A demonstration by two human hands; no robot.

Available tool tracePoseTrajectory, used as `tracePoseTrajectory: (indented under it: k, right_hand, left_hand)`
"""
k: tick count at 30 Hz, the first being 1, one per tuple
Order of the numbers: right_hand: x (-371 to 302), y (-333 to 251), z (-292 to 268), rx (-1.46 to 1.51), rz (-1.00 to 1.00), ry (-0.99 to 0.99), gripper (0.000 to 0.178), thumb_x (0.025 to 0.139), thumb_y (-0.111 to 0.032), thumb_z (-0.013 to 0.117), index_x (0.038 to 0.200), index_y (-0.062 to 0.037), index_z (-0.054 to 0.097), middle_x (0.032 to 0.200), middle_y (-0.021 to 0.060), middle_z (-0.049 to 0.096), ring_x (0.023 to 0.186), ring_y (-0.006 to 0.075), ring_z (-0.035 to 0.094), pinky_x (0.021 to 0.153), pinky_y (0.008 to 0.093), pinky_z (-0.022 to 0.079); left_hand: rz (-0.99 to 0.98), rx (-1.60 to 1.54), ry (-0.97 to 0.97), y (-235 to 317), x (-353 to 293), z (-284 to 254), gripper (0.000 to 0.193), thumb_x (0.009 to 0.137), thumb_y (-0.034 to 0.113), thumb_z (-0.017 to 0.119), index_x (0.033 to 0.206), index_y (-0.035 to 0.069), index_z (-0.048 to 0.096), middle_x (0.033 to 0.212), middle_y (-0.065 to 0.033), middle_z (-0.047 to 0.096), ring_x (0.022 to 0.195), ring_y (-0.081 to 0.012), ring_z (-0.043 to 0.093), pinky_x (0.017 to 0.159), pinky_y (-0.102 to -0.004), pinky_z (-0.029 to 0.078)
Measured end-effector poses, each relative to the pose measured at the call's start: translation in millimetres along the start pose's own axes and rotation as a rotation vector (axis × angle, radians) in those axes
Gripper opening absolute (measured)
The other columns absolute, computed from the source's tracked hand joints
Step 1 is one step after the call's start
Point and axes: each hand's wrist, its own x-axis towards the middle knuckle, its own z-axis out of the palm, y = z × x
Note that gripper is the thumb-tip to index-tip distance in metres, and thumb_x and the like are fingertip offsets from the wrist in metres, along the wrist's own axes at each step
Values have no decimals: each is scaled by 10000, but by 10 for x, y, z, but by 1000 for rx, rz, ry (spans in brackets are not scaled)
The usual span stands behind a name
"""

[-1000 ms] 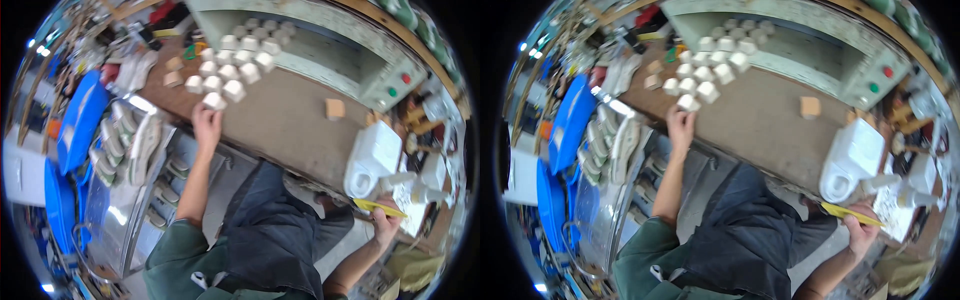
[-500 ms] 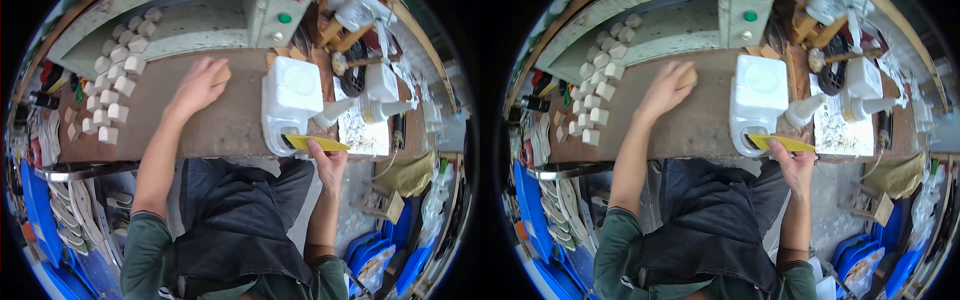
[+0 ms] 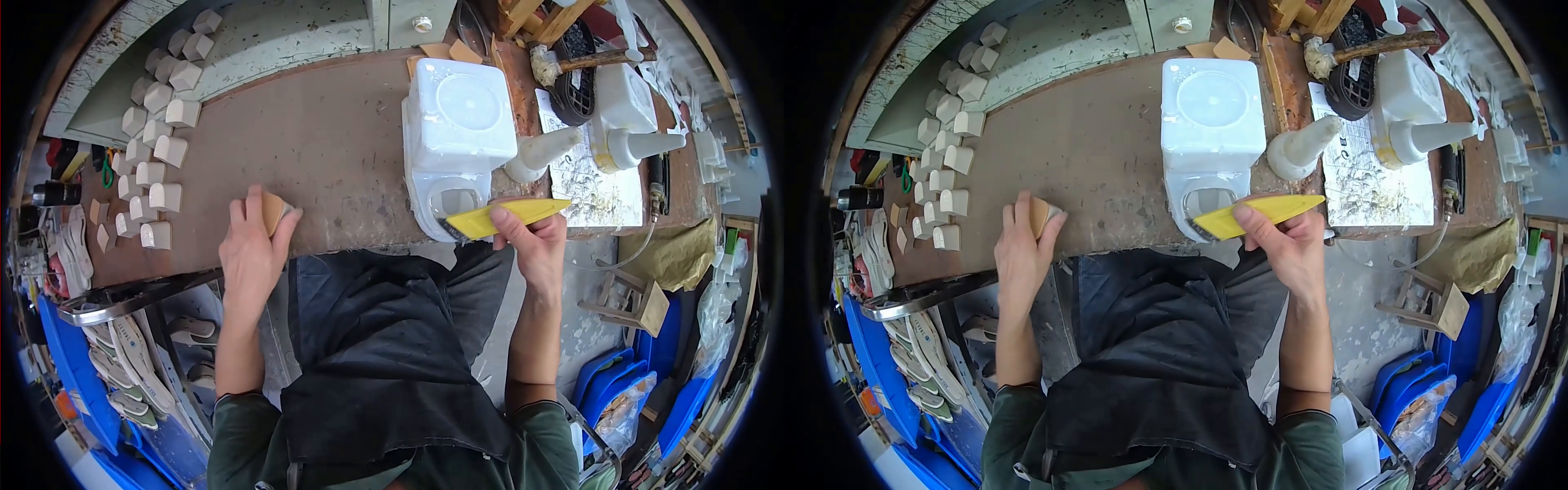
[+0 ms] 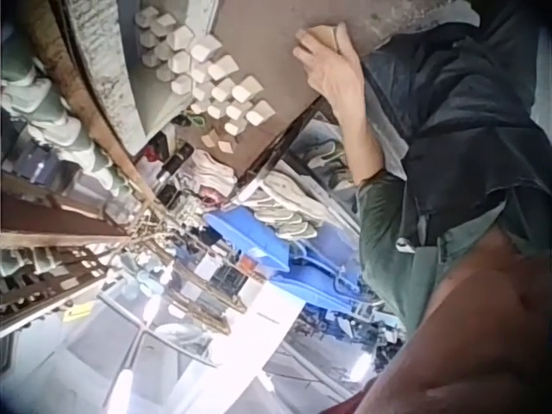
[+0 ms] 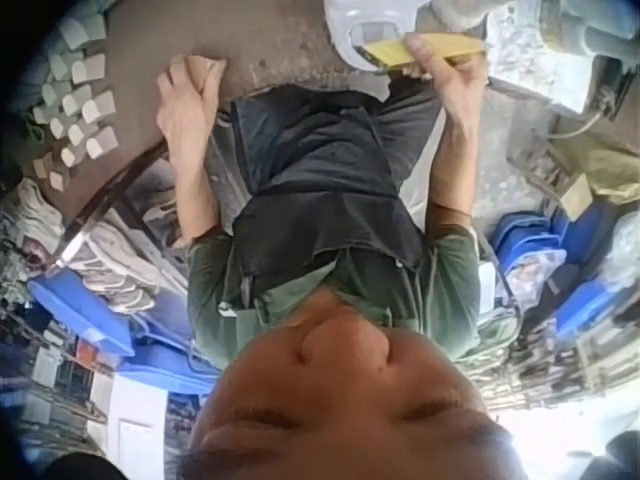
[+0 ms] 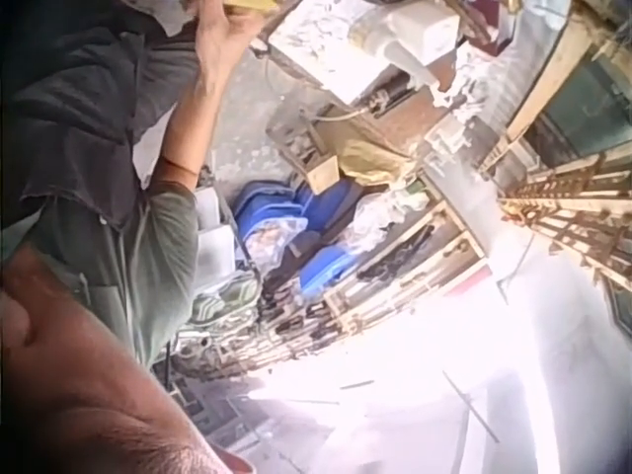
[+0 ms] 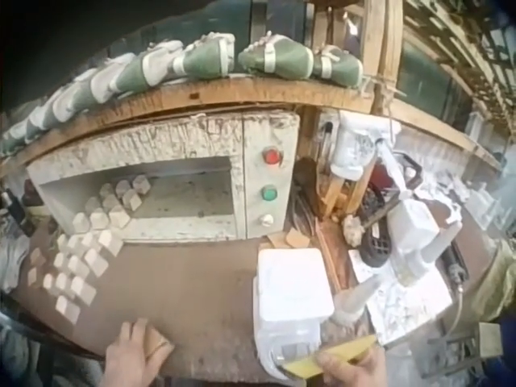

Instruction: Applying adhesive to shoe heel components and arranging soles on drying racks in a shoe factory.

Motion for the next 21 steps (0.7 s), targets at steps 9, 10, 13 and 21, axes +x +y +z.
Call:
tracePoseTrajectory:
  k: [9, 10, 13, 21]
  right_hand:
    - [-255, -39, -124, -137, 42, 142, 137, 794, -73, 664, 866, 41, 642, 699, 57, 628, 500, 77, 526, 463, 194, 404]
    - [-296, -64, -133, -127, 39, 123, 137, 794, -73, 664, 866, 41, 642, 699, 57, 628, 500, 77, 526, 463, 194, 404]
    - [-552, -239, -78, 162, -78, -20, 167, 781, -74, 657, 872, 61, 617, 703, 112, 624, 496, 127, 546, 444, 215, 417]
    - [-857, -481, 672, 194, -396, -64, 194, 762, -118, 689, 852, 41, 623, 713, 134, 622, 546, 155, 576, 533, 245, 459]
  left_hand:
    - [385, -159, 345, -27, -115, 343, 589, 740, 241, 703, 1230, 42, 443, 1034, -188, 478, 982, -360, 491, 835, -418, 425]
    - [363, -182, 350, -60, -120, 392, 595, 738, 249, 706, 1228, 35, 443, 1036, -186, 482, 963, -357, 497, 830, -416, 426]
    - [236, -975, 153, 113, -278, 373, 549, 799, 261, 660, 1231, 16, 427, 1075, -128, 514, 984, -263, 525, 833, -352, 438]
    - [90, -2253, -475, 584, -917, 70, 552, 946, 443, 324, 1350, 66, 304, 1187, -85, 522, 1075, -214, 511, 908, -377, 412]
